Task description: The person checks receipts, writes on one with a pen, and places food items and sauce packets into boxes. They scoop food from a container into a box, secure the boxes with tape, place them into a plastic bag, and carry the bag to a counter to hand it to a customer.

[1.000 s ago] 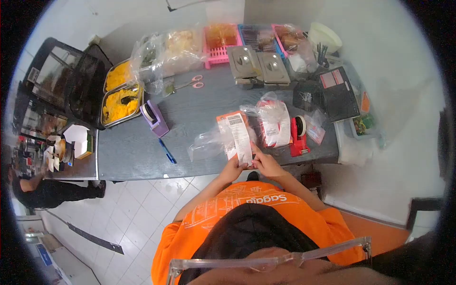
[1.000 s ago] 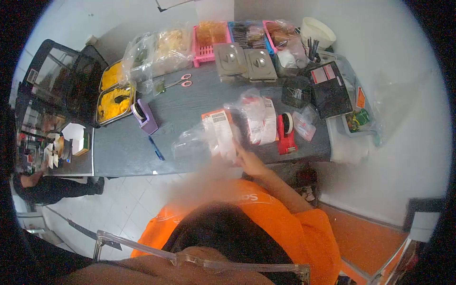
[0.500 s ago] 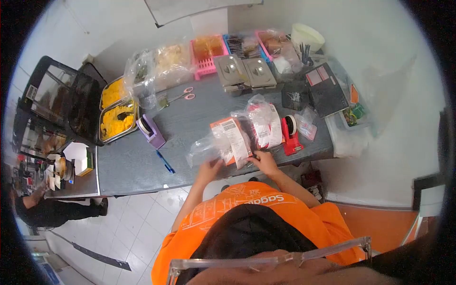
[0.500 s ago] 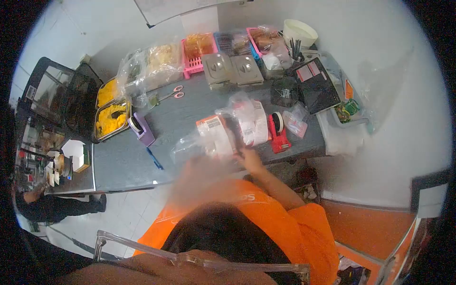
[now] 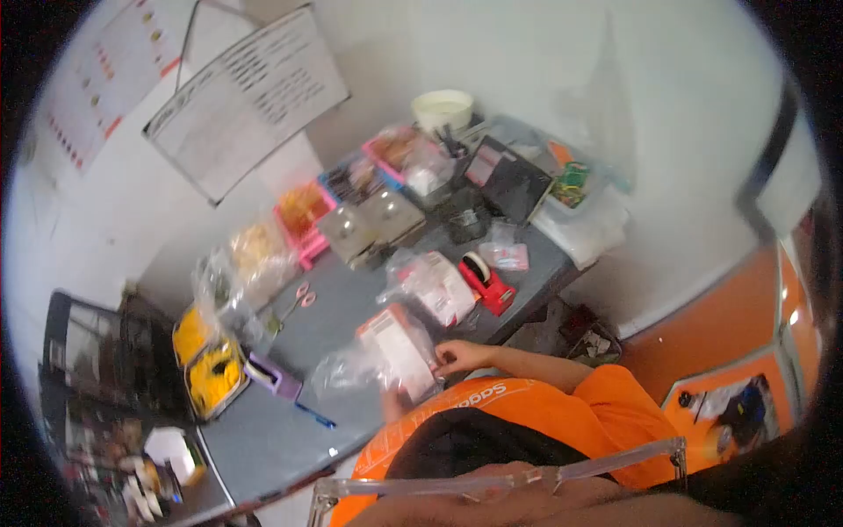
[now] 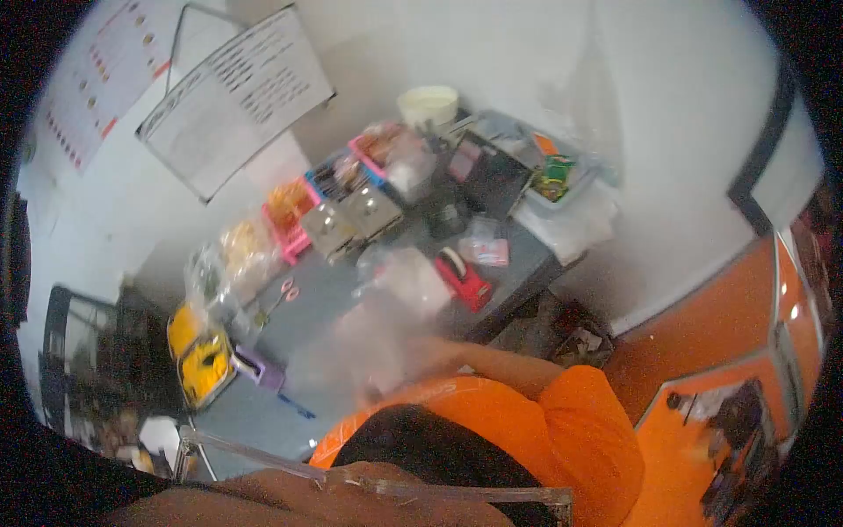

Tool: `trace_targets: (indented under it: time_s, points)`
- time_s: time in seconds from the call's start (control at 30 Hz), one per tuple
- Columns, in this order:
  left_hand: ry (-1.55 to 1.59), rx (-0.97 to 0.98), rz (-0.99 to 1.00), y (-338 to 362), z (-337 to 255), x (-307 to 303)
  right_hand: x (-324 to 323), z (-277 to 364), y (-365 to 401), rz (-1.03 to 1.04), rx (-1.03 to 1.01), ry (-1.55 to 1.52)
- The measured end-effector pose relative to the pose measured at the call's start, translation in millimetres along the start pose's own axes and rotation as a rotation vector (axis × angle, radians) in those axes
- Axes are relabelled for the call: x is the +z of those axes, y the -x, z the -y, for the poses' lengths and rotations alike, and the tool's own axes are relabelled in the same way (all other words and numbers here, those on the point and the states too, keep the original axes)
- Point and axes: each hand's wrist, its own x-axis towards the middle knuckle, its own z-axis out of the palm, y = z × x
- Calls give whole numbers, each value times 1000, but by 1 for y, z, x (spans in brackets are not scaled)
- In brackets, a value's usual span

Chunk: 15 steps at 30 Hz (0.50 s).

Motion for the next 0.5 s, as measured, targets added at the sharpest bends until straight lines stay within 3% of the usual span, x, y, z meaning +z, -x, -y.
trace_targets:
  time_s: [0.03, 0.07, 0.1, 0.13, 0.17, 0.23, 0.3, 0.37, 0.4, 0.43, 0.5]
  points:
    - [-266, -106, 306, -11, 8, 1, -4, 11, 6, -42, -12, 7]
    - [-258, -73, 327, -15, -10, 5, -4, 25, 18, -141, 19, -3]
    - [419, -453, 203, -18, -28, 7, 1, 51, 33, -235, 53, -16]
    - [1095, -839, 59, -19, -48, 6, 16, 140, 49, -333, -79, 423]
    - [1099, -839, 88, -29, -73, 2, 14, 129, 59, -358, -69, 425]
    - [929, -440, 258, -58, -118, -14, 4, 101, 88, -731, -146, 90]
    - [771, -10, 417, -127, -174, -19, -8, 117, 124, -909, -200, -359]
    - [619, 459, 574, -139, -208, -31, -3, 163, 165, -1083, -404, -603]
    - [546, 709, 646, -155, -248, -22, -5, 176, 190, -1139, -524, -577]
    - [1034, 180, 954, -144, -243, -3, -6, 189, 214, -1197, -645, -545]
    - [1182, -8, 973, -142, -283, -2, -3, 226, 254, -1476, -864, -317]
